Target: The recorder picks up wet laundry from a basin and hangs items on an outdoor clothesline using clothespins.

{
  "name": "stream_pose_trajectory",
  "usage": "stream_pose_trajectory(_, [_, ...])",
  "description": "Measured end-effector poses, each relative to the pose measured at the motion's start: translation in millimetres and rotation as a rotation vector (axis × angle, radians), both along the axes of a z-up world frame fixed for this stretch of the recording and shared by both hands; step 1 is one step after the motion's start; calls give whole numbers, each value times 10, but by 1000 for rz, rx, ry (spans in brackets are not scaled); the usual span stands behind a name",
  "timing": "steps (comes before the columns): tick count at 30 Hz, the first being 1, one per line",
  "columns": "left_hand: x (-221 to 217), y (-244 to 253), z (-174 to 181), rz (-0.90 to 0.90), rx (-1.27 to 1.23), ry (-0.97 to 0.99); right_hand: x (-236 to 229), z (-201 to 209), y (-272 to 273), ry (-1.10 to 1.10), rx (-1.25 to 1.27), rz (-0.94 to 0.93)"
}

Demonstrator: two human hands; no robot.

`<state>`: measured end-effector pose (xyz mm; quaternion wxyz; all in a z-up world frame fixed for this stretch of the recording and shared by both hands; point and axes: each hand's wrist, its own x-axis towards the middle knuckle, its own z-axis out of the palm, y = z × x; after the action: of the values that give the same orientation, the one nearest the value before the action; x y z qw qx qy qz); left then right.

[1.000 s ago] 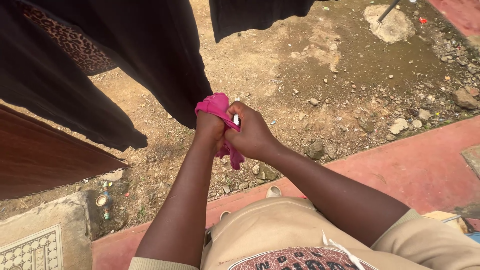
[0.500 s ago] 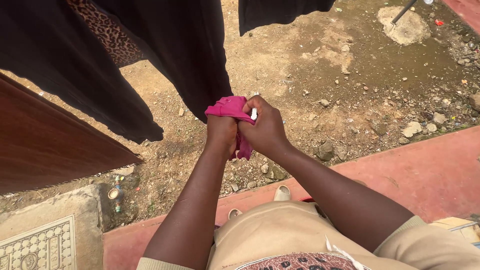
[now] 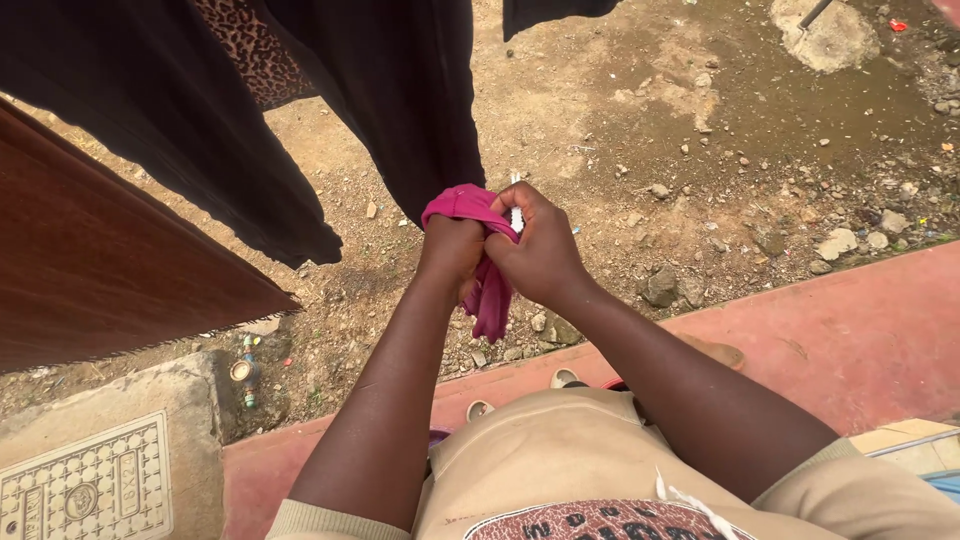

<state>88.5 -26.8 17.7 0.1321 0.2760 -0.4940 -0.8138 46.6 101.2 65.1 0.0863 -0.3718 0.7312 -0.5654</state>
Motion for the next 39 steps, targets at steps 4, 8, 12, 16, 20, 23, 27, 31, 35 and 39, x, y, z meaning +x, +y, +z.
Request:
stream_pose_trajectory(4, [28, -6, 42, 72, -6, 1, 54, 225, -33, -261, 297, -46])
stream_pose_trajectory(8, [38, 11, 106, 86, 135, 37, -84, 46, -93, -33, 281, -74])
stream_pose_trajectory(12, [-34, 31, -25, 13, 103, 12, -123, -4, -56, -101, 258, -94])
stream_pose_trajectory(16, [-107, 145, -98, -64, 230, 26, -215, -213, 68, -3, 78, -34])
stream_pose_trajectory(20, [-153, 262, 42, -161, 258, 47, -312, -246, 163, 27, -114, 4])
stream_pose_trajectory(23, [-260, 291, -19, -111, 260, 124, -348, -198, 262, -19, -144, 32])
stream_pose_trajectory(27, [-322, 337, -17, 136, 273, 174, -374, -3, 348, -208, -47, 102])
stream_pose_trajectory(31, [-375, 458, -100, 102, 240, 279, -491, -75, 450, -104, -74, 151])
stream_pose_trajectory(35, [-431, 572, -168, 23, 336, 401, -562, -98, 527, -152, -89, 190])
stream_pose_trajectory(39, [-459, 627, -204, -76, 391, 335, -577, -53, 600, -30, -89, 219])
